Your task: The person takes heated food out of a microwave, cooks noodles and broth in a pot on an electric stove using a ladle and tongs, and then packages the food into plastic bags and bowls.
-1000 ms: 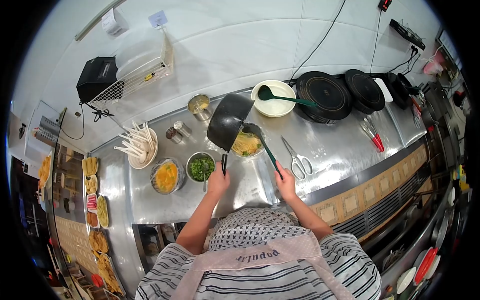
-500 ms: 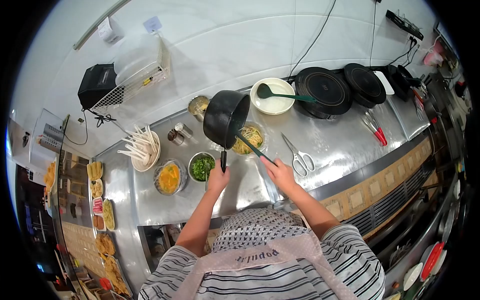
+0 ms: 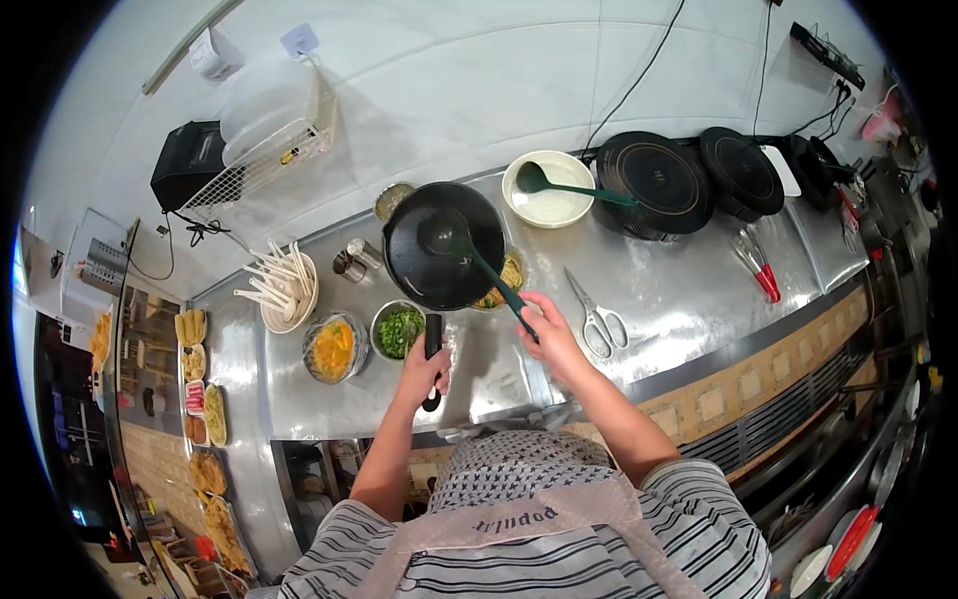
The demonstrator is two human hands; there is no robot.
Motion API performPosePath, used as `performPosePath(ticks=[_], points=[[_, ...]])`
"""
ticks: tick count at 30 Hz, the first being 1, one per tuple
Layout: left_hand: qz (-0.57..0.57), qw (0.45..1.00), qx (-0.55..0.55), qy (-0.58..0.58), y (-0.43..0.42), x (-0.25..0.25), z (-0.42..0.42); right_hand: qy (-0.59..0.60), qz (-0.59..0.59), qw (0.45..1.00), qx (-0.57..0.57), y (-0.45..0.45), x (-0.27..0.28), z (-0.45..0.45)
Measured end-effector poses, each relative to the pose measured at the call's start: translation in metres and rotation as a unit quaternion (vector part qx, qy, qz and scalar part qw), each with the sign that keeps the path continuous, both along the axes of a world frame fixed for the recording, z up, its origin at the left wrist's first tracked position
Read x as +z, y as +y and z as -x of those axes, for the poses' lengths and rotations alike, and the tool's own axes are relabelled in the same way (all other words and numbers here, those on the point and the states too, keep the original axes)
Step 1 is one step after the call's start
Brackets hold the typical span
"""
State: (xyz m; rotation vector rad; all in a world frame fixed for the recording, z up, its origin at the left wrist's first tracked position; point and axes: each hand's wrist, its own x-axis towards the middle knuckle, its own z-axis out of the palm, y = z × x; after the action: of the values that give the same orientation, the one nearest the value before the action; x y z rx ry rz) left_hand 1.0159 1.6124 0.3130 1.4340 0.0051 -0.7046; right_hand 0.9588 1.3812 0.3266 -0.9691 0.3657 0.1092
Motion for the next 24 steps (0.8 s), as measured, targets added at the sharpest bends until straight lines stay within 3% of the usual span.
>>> performPosePath(ticks=[2,3,6,7,9,12,13,16,22,24], points=[[0.031,0.999,0.0,0.033,0.002,-0.002,0.011,-0.025,0.054,0.998,0.004,0.007,0.001,-0.003],[0.041,0.998,0.0,0.039,0.0,0.004,0.016,-0.059,0.154,0.986,-0.003,0.011,-0.006,-0.005],[0.068,0.996,-0.016,0.06,0.006,0.006,0.019,-0.078,0.269,0.96,-0.016,0.012,-0.008,-0.003],[0.076,0.995,-0.026,0.063,0.007,0.007,0.018,-0.142,0.386,0.91,-0.05,0.015,-0.007,-0.004],[0.088,0.993,-0.046,0.068,0.012,0.005,0.016,-0.261,0.592,0.756,-0.1,0.024,0.0,-0.002],[0.077,0.992,-0.071,0.075,0.023,0.006,0.005,-0.301,0.751,0.586,0.034,0.011,0.016,0.011],[0.07,0.992,-0.078,0.067,0.028,0.007,0.0,-0.33,0.76,0.559,0.038,0.006,0.02,0.014],[0.042,0.995,-0.084,0.038,0.041,0.006,-0.012,-0.29,0.789,0.534,0.09,-0.02,0.019,0.026],[-0.065,0.994,-0.08,-0.044,0.047,-0.007,-0.022,-0.239,0.723,0.646,-0.052,-0.025,-0.005,0.008],[-0.066,0.993,-0.084,-0.05,0.046,-0.005,-0.026,-0.225,0.722,0.649,-0.08,-0.007,-0.032,0.0]])
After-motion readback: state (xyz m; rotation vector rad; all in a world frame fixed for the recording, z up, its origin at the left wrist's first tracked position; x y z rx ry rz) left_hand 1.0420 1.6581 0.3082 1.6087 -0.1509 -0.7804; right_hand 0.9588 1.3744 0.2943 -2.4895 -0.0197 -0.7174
